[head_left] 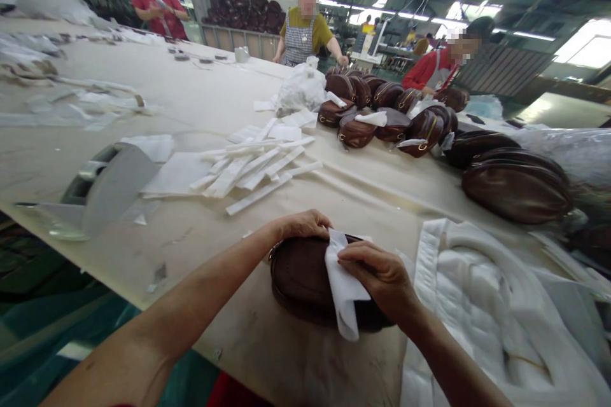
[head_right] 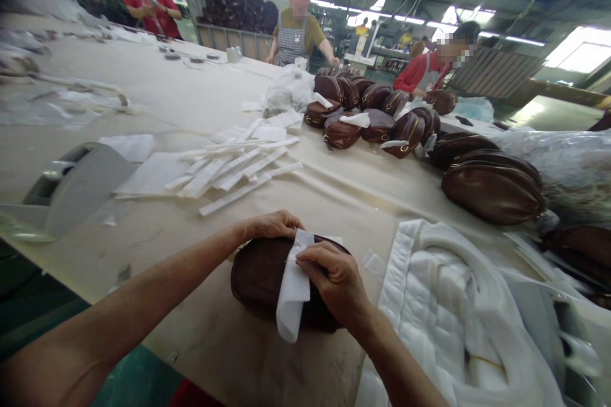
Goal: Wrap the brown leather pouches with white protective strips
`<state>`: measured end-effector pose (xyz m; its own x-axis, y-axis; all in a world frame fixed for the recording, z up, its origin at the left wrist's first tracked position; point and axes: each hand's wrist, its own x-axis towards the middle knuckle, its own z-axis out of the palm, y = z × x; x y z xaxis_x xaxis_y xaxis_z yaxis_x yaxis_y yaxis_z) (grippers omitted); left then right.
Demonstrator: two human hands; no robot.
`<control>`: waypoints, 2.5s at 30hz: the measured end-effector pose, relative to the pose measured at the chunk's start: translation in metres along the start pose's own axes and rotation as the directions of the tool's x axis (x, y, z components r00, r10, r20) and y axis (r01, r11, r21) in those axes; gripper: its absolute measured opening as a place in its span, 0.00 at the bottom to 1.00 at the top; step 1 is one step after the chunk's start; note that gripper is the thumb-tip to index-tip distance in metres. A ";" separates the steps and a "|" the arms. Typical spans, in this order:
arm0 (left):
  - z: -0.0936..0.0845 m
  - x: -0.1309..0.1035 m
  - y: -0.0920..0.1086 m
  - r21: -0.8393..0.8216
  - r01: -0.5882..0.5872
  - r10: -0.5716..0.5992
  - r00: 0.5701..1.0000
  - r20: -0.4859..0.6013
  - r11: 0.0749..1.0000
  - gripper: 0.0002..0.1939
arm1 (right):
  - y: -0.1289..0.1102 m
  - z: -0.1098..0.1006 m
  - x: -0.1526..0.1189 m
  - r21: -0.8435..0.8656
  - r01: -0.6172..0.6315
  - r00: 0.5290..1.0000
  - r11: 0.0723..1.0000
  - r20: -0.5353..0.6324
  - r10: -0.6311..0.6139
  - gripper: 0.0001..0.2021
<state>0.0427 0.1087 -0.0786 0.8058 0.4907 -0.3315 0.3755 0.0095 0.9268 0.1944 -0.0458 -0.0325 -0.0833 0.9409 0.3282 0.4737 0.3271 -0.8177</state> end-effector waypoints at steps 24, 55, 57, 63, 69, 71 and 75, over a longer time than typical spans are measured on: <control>-0.008 -0.023 0.022 0.365 0.008 0.017 0.998 -0.067 0.931 0.14 | 0.007 0.005 -0.028 -0.259 0.258 0.966 0.931 0.075 -0.247 0.08; 0.095 -0.126 0.017 0.796 -0.517 0.805 0.589 0.065 0.314 0.10 | 0.007 0.005 -0.030 -0.218 0.228 0.974 0.949 0.065 -0.219 0.09; 0.090 -0.133 0.023 0.696 -0.567 0.748 0.661 0.064 0.441 0.13 | 0.006 0.006 -0.030 -0.216 0.248 0.969 0.945 0.070 -0.238 0.08; 0.093 -0.129 0.032 0.516 -0.512 0.658 0.740 -0.141 0.686 0.16 | 0.005 0.006 -0.031 -0.205 0.247 0.969 0.947 0.060 -0.239 0.09; 0.099 -0.116 0.020 0.628 -0.412 0.670 0.702 -0.243 0.660 0.16 | 0.005 0.006 -0.030 -0.188 0.259 0.966 0.947 0.057 -0.253 0.09; 0.098 -0.116 0.020 0.656 -0.348 0.621 0.747 -0.238 0.669 0.24 | 0.005 0.006 -0.031 -0.189 0.250 0.968 0.949 0.062 -0.243 0.09; 0.099 -0.116 0.022 0.680 -0.265 0.541 0.809 -0.229 0.684 0.29 | 0.006 0.007 -0.031 -0.187 0.224 0.974 0.956 0.074 -0.214 0.10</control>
<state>0.0026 -0.0341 -0.0368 0.7504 0.6017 0.2737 0.3546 -0.7159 0.6015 0.1940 -0.0724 -0.0509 -0.2472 0.8530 0.4596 0.5983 0.5075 -0.6201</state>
